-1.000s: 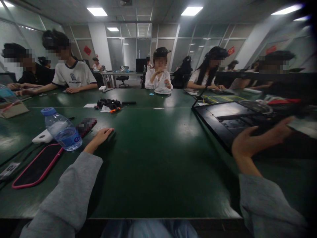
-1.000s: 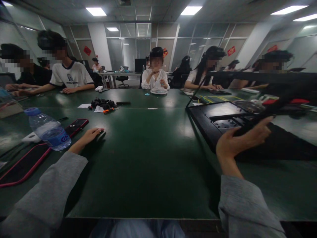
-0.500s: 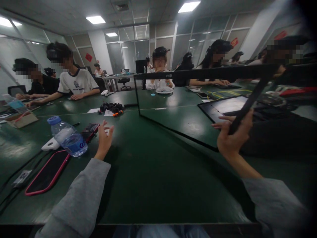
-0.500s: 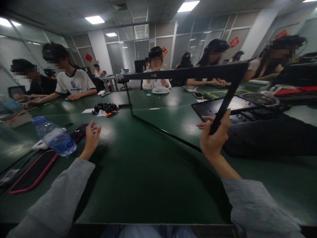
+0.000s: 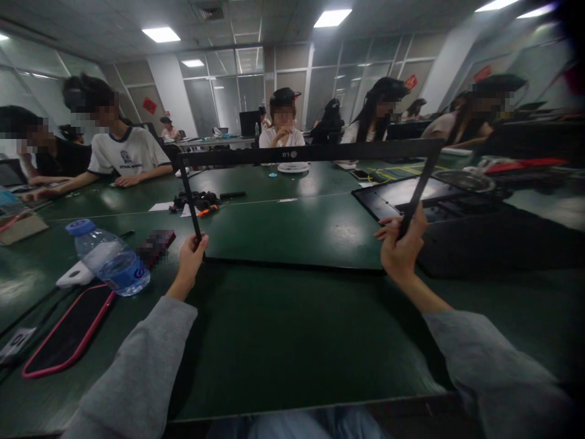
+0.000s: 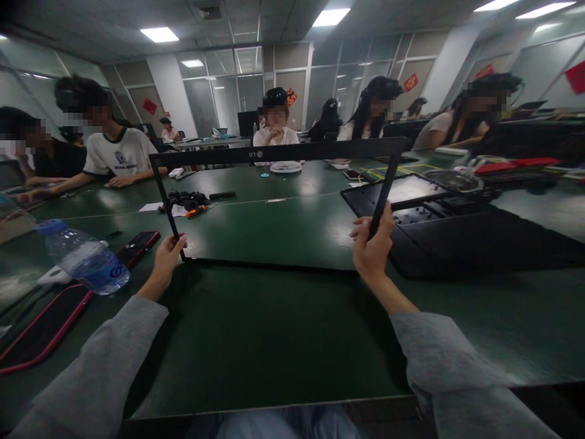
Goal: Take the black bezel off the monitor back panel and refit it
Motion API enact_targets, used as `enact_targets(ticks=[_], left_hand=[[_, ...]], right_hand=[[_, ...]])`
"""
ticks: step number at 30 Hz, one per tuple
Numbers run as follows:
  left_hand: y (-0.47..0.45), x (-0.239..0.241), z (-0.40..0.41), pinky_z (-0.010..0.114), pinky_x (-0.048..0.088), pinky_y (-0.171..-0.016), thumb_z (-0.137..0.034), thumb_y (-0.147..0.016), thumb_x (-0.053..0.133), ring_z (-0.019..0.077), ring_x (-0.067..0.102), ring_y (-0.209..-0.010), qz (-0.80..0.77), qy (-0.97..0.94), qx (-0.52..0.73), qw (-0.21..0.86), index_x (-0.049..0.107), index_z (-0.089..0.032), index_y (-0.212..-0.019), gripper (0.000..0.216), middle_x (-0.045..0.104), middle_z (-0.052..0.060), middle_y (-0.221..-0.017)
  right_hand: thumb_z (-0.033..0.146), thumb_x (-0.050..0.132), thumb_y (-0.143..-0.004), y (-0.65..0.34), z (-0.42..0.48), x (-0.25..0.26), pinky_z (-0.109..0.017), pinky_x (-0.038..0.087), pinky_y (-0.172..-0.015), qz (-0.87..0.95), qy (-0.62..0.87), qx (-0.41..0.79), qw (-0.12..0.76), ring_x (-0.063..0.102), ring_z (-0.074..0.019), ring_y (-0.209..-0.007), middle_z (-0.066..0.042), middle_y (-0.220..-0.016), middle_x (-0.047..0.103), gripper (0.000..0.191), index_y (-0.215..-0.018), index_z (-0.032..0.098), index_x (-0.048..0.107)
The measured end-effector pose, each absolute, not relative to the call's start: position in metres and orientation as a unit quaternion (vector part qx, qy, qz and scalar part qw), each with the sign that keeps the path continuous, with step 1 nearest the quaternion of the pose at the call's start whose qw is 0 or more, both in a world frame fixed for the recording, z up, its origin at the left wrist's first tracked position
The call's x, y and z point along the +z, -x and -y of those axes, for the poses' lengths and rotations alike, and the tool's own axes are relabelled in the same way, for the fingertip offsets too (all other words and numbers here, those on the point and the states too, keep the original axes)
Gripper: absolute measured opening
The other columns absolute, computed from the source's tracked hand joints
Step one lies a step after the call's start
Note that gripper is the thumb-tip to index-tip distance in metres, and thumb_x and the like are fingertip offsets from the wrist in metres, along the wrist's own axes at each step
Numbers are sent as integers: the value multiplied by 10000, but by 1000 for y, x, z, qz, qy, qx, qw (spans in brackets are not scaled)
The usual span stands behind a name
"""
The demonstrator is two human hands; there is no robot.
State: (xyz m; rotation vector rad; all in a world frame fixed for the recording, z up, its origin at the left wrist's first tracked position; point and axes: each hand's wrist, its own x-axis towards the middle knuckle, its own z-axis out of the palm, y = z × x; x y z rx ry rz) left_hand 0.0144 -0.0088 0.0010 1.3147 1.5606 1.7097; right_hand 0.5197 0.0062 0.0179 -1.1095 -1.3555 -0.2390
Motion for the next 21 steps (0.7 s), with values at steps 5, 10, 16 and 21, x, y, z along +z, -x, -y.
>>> enact_targets(ticks=[5, 10, 16, 21], left_hand=[[-19, 10, 18, 211, 286, -474, -503, -701, 765, 68, 363, -478, -549, -410, 674, 277, 495, -200, -668, 407, 393, -85, -544], [-20, 9, 21, 200, 221, -431, -471, -738, 724, 54, 303, -435, -550, -370, 708, 244, 397, -221, -618, 429, 342, -99, -505], [-19, 16, 19, 205, 291, -446, -443, -768, 712, 59, 319, -435, -506, -403, 728, 228, 367, -225, -583, 448, 325, -90, -500], [-27, 16, 22, 230, 347, -475, -502, -795, 700, 86, 400, -473, -517, -475, 651, 290, 457, -217, -620, 414, 405, -57, -532]], right_hand=[[492, 501, -978, -521, -15, 9, -296, 521, -589, 576, 532, 61, 618, 601, -139, -592, -13, -847, 667, 587, -1450, 179, 343], [634, 512, -934, -515, -17, 0, -307, 508, -541, 617, 540, 144, 554, 605, -163, -554, 0, -729, 645, 563, -1284, 194, 514], [620, 448, -965, -516, -19, 0, -365, 561, -632, 615, 535, 92, 572, 648, -193, -644, -28, -801, 666, 475, -1232, 232, 506], [622, 433, -964, -526, -30, -11, -422, 592, -703, 595, 547, 69, 585, 688, -220, -721, -57, -861, 669, 474, -1214, 222, 485]])
